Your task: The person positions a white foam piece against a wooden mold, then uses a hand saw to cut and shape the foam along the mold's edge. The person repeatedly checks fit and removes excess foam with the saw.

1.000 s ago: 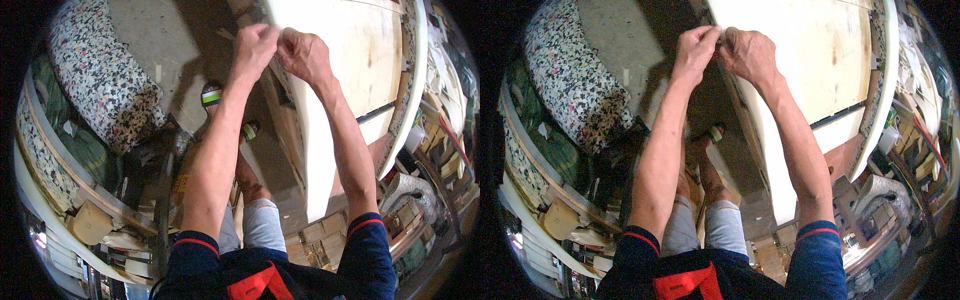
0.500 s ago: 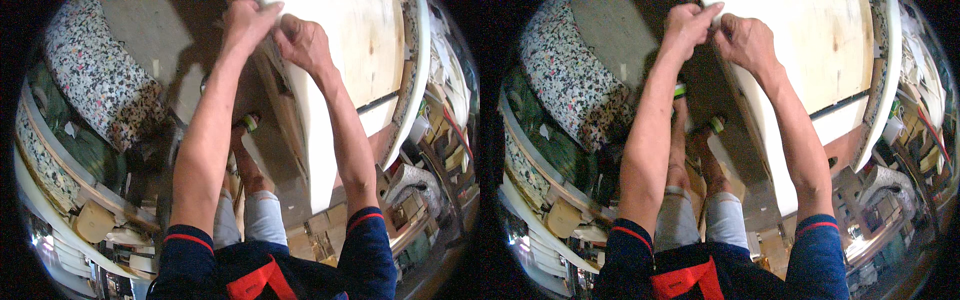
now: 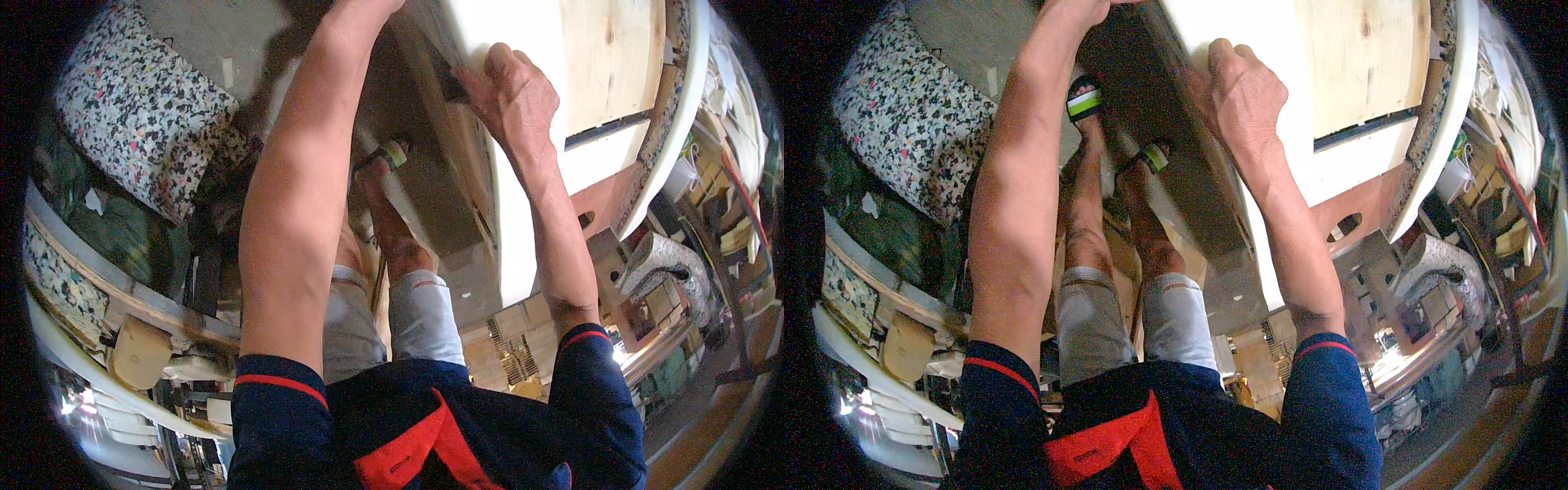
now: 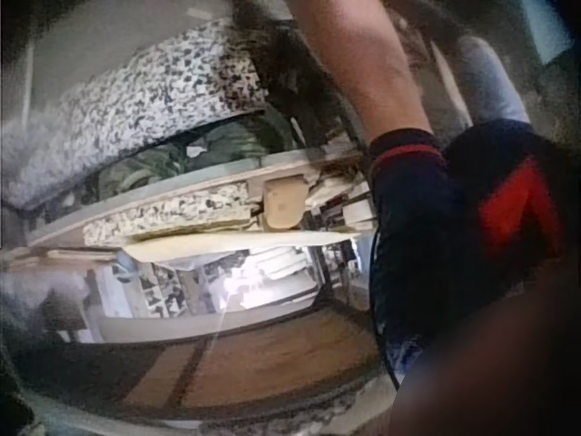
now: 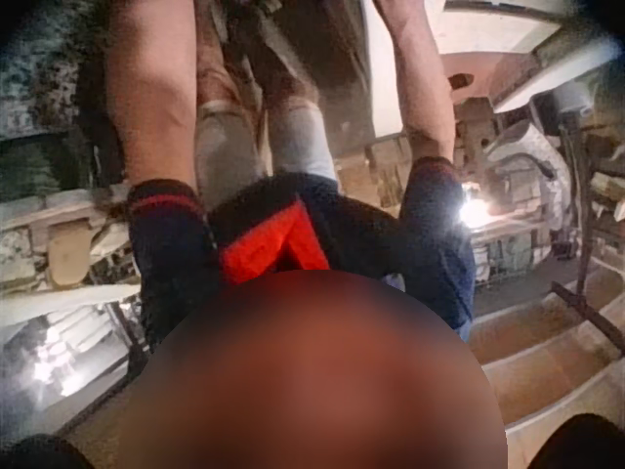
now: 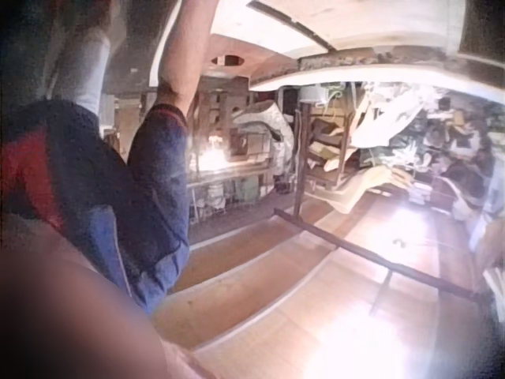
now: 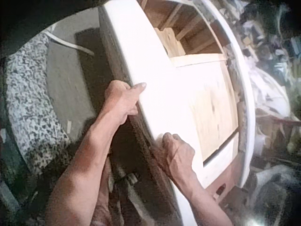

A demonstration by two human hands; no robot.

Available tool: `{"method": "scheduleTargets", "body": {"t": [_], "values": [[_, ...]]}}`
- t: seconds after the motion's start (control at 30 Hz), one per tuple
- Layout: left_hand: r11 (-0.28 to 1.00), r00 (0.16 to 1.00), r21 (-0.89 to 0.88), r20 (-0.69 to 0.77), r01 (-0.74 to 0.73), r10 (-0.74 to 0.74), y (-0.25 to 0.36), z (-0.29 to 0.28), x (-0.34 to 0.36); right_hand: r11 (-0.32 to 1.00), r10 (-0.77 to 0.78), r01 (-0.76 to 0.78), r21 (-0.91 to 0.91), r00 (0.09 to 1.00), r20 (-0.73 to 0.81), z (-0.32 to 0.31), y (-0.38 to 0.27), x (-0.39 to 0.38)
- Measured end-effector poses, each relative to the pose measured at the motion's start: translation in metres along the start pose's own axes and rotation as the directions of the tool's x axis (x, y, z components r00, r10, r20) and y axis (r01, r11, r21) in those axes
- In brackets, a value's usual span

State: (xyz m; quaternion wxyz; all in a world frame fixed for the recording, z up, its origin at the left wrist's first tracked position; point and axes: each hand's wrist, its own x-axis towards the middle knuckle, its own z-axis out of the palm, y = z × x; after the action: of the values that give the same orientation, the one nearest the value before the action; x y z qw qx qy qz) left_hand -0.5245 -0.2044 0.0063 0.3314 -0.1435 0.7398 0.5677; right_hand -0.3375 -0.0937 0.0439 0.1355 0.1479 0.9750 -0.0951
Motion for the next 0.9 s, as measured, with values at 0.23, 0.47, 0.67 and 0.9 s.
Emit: {"method": "scheduleTargets", "body": {"t": [0.23,0.47,0.67,0.9], "values": [[1.0,0.997,0.015,-0.074,-0.018,0.019,0.008,0.006,-0.014,0.989,-0.134,0.136,0.054,0.99,-0.037,0.009,0.01,0.002],[0.995,0.992,0.04,-0.079,-0.095,0.098,0.002,0.008,-0.013,0.958,-0.151,0.144,0.248,0.988,0.011,0.002,0.024,0.006],[0.994,0.989,-0.007,-0.103,-0.11,0.108,-0.007,0.015,-0.008,0.954,-0.25,0.245,0.174,0.968,0.004,0.008,0.02,0.012],[0.997,0.987,-0.047,-0.149,-0.065,0.058,-0.006,0.015,-0.014,0.69,-0.102,-0.065,0.721,0.977,0.186,-0.008,0.043,0.023]]}}
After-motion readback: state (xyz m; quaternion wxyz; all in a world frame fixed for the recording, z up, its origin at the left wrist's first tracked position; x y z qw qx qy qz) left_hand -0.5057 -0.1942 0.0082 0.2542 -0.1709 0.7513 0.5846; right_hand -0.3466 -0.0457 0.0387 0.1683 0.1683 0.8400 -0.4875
